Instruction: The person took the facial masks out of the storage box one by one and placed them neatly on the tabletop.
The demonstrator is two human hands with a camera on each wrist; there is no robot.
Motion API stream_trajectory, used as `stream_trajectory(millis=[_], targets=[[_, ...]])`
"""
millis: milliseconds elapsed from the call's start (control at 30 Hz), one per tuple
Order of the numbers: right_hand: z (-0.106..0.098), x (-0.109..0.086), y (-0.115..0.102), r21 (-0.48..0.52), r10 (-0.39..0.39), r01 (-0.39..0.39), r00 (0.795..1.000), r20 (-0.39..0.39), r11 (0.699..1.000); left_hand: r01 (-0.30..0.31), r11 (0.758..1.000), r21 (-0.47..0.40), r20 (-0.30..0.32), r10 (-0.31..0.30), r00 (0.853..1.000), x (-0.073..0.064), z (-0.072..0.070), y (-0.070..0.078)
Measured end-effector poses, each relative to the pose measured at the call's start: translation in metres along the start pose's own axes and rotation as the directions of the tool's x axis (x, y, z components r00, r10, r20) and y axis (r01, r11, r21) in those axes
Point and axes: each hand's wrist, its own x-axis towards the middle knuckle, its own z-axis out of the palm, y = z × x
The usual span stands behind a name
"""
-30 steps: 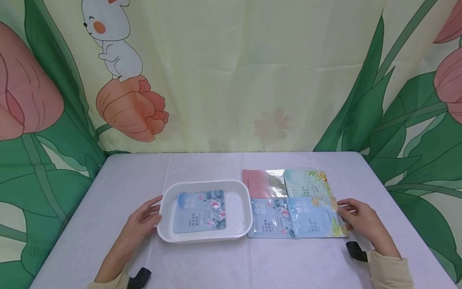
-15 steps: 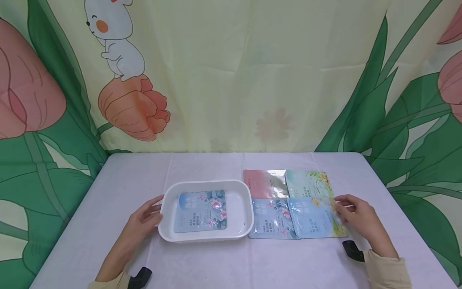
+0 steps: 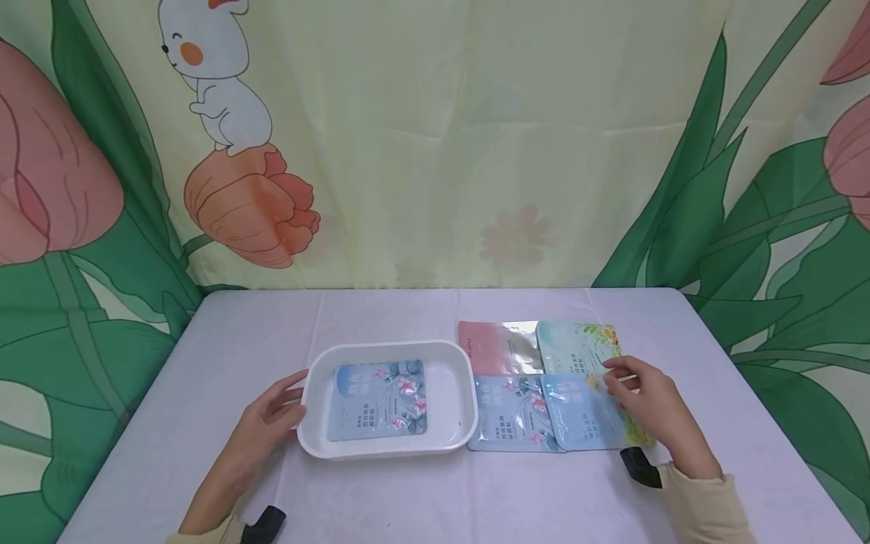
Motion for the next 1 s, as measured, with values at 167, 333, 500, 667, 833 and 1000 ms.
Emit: stream_trajectory(millis=[167,333,500,667,833,1000], targets=[[0.006,0.003,-0.013,0.013,-0.026,0.026,1.000,-0.002,1.000,0.000,1.000,0.002,0.001,0.000,1.000,0.000,0.000,-0.001],[0.010,0.005,-0.026,0.032,-0.051,0.050,0.999,0.004,0.998,0.002,1.000,0.001,0.003,-0.002,1.000,0.000,0.000,-0.001],[0.015,0.006,-0.037,0.046,-0.097,0.096,0.995,0.004,0.994,0.003,1.000,0.007,0.005,-0.003,1.000,-0.001,0.001,0.000],[0.021,0.008,-0.047,0.057,-0.137,0.136,0.991,-0.001,0.989,0.006,1.000,0.002,0.003,-0.006,1.000,-0.001,0.001,0.000],[0.028,0.008,-0.055,0.054,-0.163,0.163,0.987,0.004,0.985,0.002,1.000,0.008,-0.003,-0.002,1.000,0.000,0.001,0.000],[0.036,0.006,-0.064,0.047,-0.205,0.205,0.979,0.000,0.978,0.000,1.000,0.009,-0.004,0.000,1.000,-0.001,0.000,0.001]])
